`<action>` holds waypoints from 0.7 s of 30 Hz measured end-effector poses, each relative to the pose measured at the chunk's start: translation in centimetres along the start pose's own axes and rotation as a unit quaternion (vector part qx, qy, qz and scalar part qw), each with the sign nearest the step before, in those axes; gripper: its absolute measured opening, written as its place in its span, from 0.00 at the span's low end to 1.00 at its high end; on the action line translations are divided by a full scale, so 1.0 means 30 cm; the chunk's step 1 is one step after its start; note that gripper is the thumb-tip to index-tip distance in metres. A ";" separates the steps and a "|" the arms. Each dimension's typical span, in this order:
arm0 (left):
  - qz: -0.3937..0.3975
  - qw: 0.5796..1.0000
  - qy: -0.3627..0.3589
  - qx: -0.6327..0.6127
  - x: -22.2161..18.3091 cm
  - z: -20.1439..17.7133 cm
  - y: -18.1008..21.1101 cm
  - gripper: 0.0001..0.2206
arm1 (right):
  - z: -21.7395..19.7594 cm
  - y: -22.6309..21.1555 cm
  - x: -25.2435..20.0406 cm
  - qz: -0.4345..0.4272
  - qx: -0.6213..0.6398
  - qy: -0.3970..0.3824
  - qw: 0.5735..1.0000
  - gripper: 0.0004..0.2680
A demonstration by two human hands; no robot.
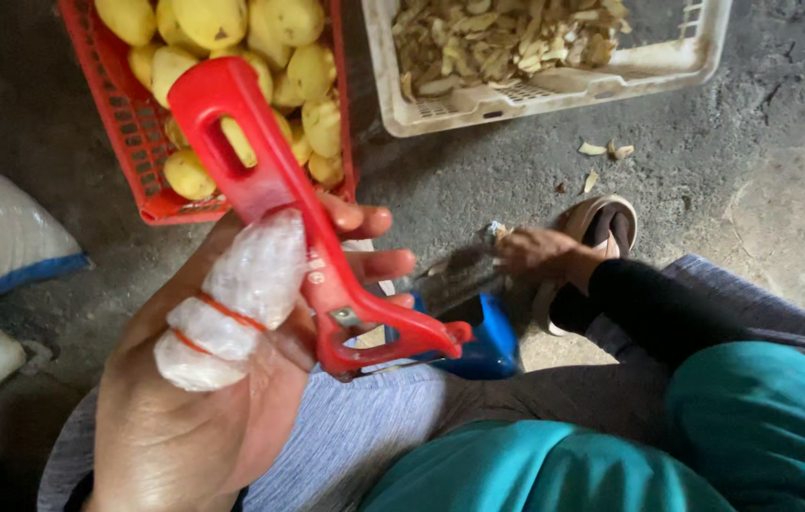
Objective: The person sits on the floor and peels potatoes using a red peeler. Peeled potatoes are placed in a red basket, and peels fall into a white basket. The person then stands, picks up the white basket of peels, and empties them into a larger container.
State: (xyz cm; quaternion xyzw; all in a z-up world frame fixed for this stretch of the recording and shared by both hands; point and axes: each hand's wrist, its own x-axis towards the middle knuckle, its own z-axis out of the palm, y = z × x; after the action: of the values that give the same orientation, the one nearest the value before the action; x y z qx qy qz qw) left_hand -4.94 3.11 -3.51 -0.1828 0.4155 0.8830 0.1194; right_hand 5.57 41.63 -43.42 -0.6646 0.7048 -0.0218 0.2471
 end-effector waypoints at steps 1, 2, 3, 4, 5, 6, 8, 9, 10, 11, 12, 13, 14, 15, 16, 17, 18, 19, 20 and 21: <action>0.002 1.000 -0.004 0.004 0.013 0.014 0.004 0.16 | 0.010 -0.022 -0.006 -0.026 -0.006 0.044 0.999 0.12; 0.002 1.000 -0.007 0.005 0.028 0.027 0.005 0.16 | 0.019 -0.045 -0.009 -0.052 -0.013 0.089 0.995 0.12; -0.002 1.000 -0.004 0.005 0.021 0.037 0.009 0.16 | 0.028 -0.077 -0.011 -0.079 -0.016 0.132 0.988 0.12; -0.008 1.000 -0.001 0.005 0.007 0.048 0.008 0.16 | 0.035 -0.100 -0.014 -0.087 -0.019 0.081 0.993 0.10; -0.013 1.000 0.005 0.005 -0.014 0.056 0.013 0.17 | 0.038 -0.110 -0.015 -0.092 -0.021 0.031 0.995 0.08; -0.019 1.000 0.009 0.006 -0.037 0.062 0.020 0.17 | 0.035 -0.106 -0.017 -0.098 -0.024 -0.020 0.995 0.05; -0.032 0.999 0.017 0.010 -0.083 0.070 0.045 0.17 | 0.001 -0.053 -0.019 -0.037 -0.120 0.068 0.990 0.10; -0.037 0.999 0.019 0.009 -0.098 0.072 0.054 0.17 | -0.025 -0.009 -0.020 -0.004 -0.168 0.109 0.980 0.12; -0.042 0.999 0.021 0.010 -0.111 0.072 0.063 0.17 | -0.056 0.034 -0.014 0.037 -0.111 0.093 0.989 0.12; -0.043 0.999 0.024 0.012 -0.120 0.072 0.063 0.17 | -0.088 0.077 0.005 0.076 -0.056 0.077 0.993 0.11; -0.045 0.999 0.027 0.012 -0.131 0.074 0.068 0.17 | -0.117 0.104 0.037 0.114 -0.001 0.062 0.992 0.11; -0.047 0.998 0.032 0.013 -0.124 0.074 0.067 0.17 | -0.140 0.104 0.083 0.112 0.037 -0.017 0.993 0.10; -0.051 0.998 0.033 0.016 -0.113 0.077 0.061 0.17 | -0.156 0.083 0.138 0.109 0.075 -0.096 0.987 0.09; -0.053 0.998 0.030 0.017 -0.102 0.083 0.052 0.17 | -0.161 0.037 0.199 0.089 0.092 -0.083 0.988 0.10; -0.057 0.998 0.030 0.017 -0.086 0.089 0.043 0.17 | -0.156 -0.023 0.258 0.054 0.103 -0.032 0.993 0.11; -0.060 0.998 0.029 0.017 -0.060 0.093 0.028 0.17 | -0.143 -0.077 0.312 0.011 0.092 0.050 0.994 0.12; -0.060 0.998 0.026 0.017 -0.033 0.099 0.013 0.17 | -0.124 -0.122 0.351 -0.010 0.079 0.109 0.991 0.12; -0.063 0.998 0.022 0.017 -0.008 0.107 0.000 0.17 | -0.101 -0.159 0.374 -0.026 0.069 0.163 0.984 0.13; -0.061 0.998 0.021 0.018 0.018 0.113 -0.017 0.17 | -0.078 -0.164 0.391 -0.034 0.064 0.204 0.976 0.14; -0.065 0.997 0.019 0.021 0.039 0.115 -0.023 0.17 | -0.056 -0.163 0.390 -0.009 0.133 0.191 0.973 0.15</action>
State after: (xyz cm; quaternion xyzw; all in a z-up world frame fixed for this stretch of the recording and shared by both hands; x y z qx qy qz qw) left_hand -6.51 6.29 -2.45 -0.2241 0.4231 0.8609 0.1721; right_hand 9.52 29.48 -43.92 -0.6161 0.7235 -0.2438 0.1937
